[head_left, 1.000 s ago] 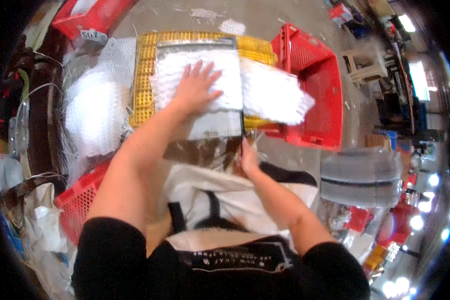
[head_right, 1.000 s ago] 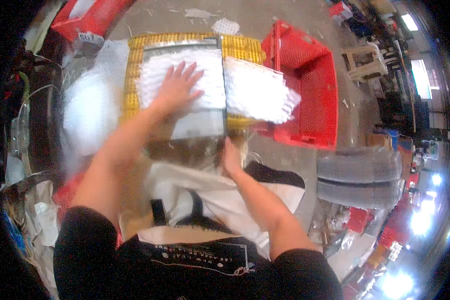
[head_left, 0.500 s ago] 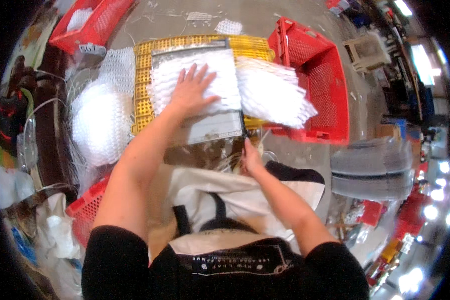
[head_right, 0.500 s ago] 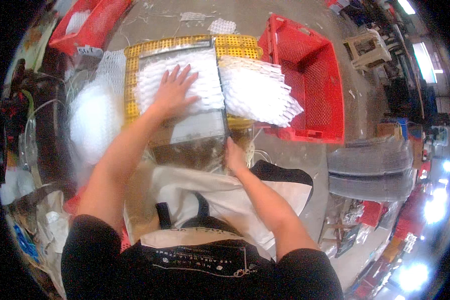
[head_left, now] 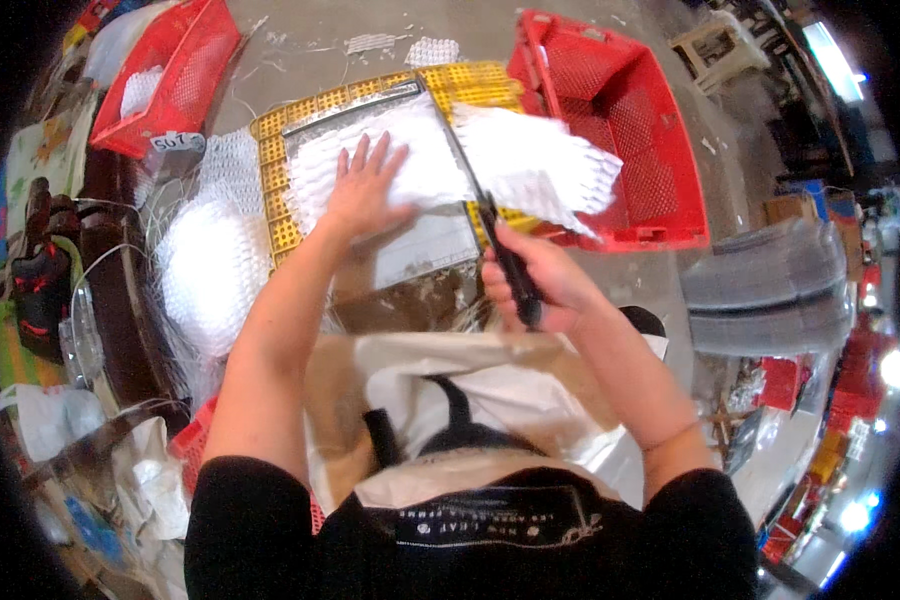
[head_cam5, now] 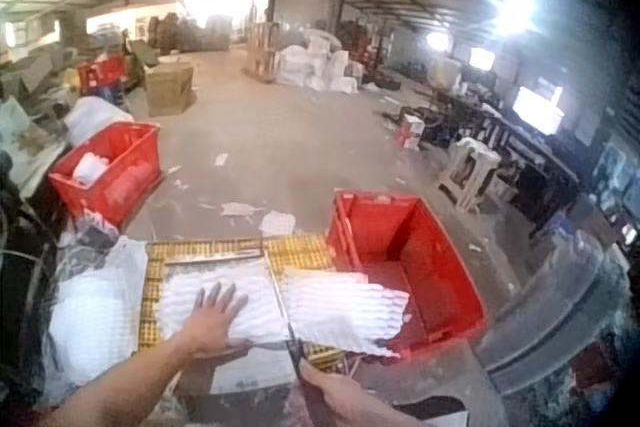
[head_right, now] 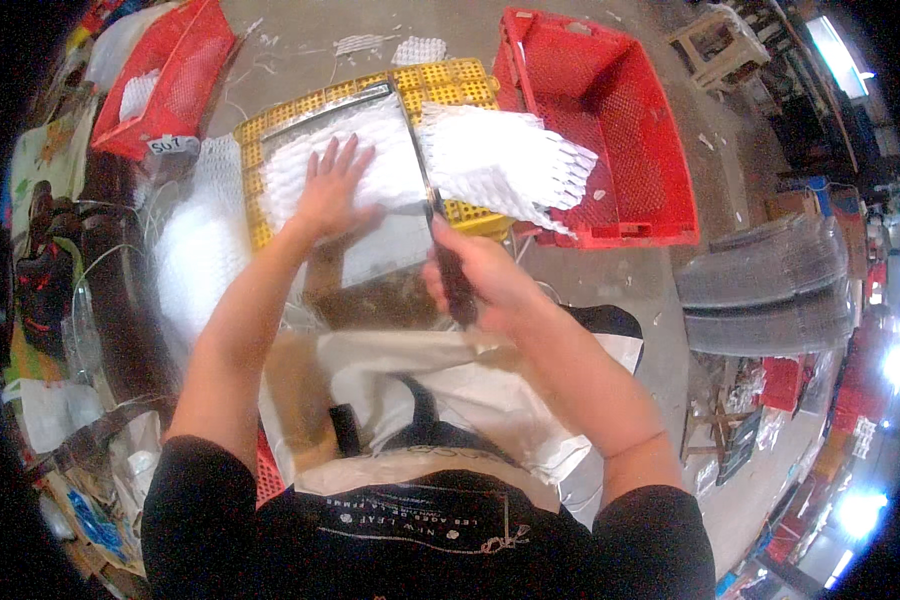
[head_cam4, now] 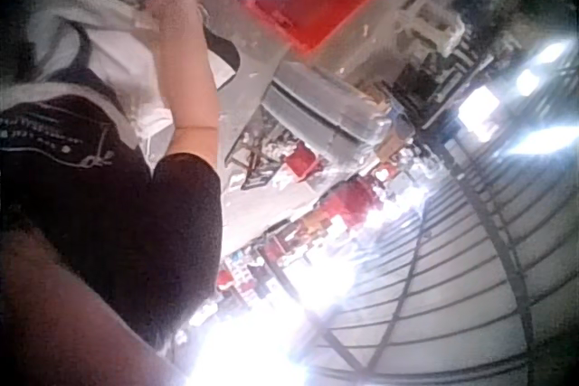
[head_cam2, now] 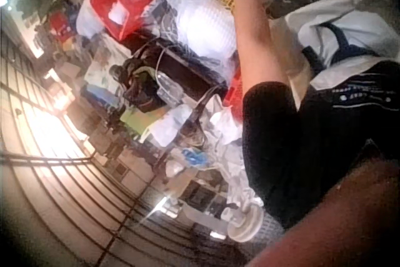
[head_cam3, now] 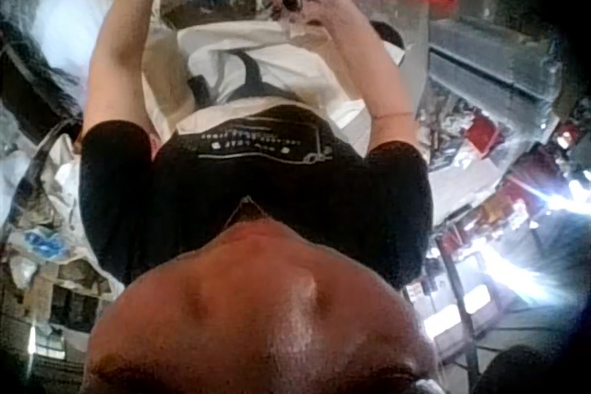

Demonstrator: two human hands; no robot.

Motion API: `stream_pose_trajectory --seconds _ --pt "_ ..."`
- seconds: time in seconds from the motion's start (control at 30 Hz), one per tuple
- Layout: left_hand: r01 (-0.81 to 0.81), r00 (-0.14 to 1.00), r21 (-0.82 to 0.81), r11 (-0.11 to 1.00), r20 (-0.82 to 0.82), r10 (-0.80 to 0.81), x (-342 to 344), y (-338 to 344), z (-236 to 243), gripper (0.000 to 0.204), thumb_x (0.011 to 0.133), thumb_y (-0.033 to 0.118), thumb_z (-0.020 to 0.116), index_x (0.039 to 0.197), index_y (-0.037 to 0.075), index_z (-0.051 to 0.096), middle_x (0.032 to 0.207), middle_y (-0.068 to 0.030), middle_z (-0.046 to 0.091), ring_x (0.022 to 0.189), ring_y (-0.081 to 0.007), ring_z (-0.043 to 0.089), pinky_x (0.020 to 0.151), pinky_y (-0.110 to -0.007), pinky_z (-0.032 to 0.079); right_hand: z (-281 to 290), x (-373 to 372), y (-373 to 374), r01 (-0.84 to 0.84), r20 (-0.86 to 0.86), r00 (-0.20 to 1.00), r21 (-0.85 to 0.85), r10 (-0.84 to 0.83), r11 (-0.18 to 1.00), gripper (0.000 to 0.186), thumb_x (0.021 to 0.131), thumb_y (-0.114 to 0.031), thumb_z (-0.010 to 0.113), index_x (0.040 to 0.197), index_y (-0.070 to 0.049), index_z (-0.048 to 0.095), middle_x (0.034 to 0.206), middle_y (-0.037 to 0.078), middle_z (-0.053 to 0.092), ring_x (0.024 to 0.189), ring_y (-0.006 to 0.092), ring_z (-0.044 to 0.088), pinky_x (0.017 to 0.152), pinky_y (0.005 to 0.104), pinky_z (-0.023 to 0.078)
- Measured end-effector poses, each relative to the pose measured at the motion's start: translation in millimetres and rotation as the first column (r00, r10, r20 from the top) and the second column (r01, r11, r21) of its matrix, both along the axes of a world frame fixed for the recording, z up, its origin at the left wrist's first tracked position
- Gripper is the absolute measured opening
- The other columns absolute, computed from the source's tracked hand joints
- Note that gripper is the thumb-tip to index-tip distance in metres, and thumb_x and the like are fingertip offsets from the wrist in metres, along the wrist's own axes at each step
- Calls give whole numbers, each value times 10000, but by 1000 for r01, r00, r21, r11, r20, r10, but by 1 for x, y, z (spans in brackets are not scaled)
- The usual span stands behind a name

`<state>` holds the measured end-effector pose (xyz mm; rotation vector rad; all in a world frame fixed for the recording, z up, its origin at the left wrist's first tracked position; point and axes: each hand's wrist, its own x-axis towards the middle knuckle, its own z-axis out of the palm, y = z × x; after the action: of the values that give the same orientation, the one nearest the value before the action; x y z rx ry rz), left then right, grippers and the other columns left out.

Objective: The person packs bags of grapes into cardboard boxes using foam padding and decorative paper, and then cuts a piece of foam padding using a knife.

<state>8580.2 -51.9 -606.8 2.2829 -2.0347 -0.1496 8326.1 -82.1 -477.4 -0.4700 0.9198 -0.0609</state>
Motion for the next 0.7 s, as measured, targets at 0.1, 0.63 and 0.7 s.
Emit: stream_pose_trajectory --seconds 0.1,0.63,0.7 --pt "-5 1000 -8 1000 8 5 0 -1 -3 859 720 550 591 1424 189 257 1493 -124 167 1379 -343 109 1110 -514 79 -2 15 12 80 -33 996 74 -77 994 372 934 -455 423 824 -100 435 604 -7 430 498 105 416 407 234 323" --pt "-17 999 -13 1000 -46 17 7 0 -8 803 734 508 587 1416 217 278 1493 -102 185 1375 -333 140 1105 -524 84 -148 -31 22 -593 -640 756 -579 137 559 613 884 -524 433 745 46 611 604 213 567 648 385 581 671 456 468" --pt "-14 998 -20 1000 -58 13 10 1 -11 816 728 540 584 1409 196 296 1489 -108 190 1378 -323 132 1110 -517 77 -124 -39 0 -870 -855 493 -483 161 101 570 842 -509 525 931 48 607 759 232 618 801 410 596 759 455 471"
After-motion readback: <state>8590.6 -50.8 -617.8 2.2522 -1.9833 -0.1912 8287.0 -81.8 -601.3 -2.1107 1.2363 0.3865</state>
